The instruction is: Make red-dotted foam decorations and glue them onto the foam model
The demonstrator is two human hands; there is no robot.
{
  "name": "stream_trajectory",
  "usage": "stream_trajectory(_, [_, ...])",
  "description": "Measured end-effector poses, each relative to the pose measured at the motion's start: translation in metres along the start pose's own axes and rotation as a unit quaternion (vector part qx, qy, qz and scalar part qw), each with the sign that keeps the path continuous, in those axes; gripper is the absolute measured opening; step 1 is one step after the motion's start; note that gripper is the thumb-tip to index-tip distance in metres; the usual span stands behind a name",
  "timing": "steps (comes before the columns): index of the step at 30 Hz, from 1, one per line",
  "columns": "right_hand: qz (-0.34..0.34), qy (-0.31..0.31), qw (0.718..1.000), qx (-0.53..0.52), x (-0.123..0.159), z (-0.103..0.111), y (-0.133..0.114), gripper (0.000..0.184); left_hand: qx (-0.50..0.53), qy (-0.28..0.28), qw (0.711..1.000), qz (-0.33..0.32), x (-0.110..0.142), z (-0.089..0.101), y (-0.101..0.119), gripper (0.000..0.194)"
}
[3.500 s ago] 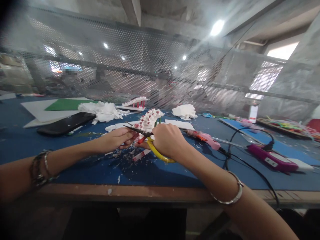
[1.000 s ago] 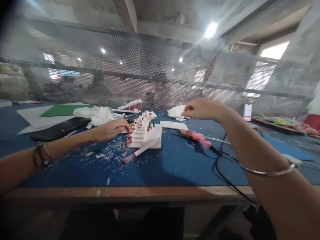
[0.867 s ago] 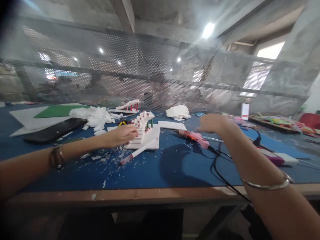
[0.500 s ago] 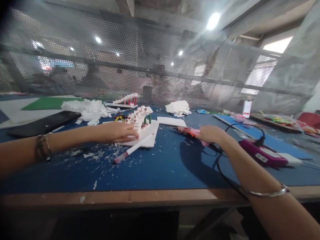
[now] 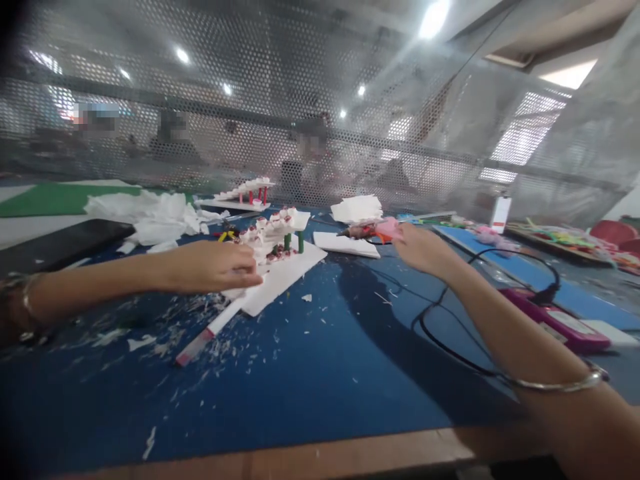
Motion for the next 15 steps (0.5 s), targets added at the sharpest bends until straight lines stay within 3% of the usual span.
stream_trajectory(4, [-0.019, -0.022, 0.999, -0.016, 0.0, -0.011, 0.001, 0.025, -0.035, -0.043, 0.998, 0.021, 0.006, -0.008, 0.009, 0.025])
stream_trajectory(9, [-0.04, -0.02, 0.998, -0.039, -0.001, -0.015, 0.007, 0.02, 0.012, -0.014, 1.0, 0.02, 0.019, 0.001, 0.003, 0.019])
stream_trajectory(13, [-0.049, 0.003, 0.997, -0.053, -0.002, -0.011, 0.01, 0.02, -0.033, 0.053, 0.991, 0.115, 0.023, 0.02, -0.048, 0.031])
stream_trajectory(15, [-0.048, 0.023, 0.996, -0.068, -0.001, -0.009, 0.01, 0.021, -0.071, 0.04, 0.976, 0.202, 0.024, 0.016, -0.085, 0.033])
Point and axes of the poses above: each hand's wrist, its own x-axis away from the middle knuckle, its own z-axis out of the back of the hand, y = z × x, the point moved 10 cm from there along -x, towards the middle knuckle, and after that the axes turned 12 degrees about -x, right-handed, at the moved point
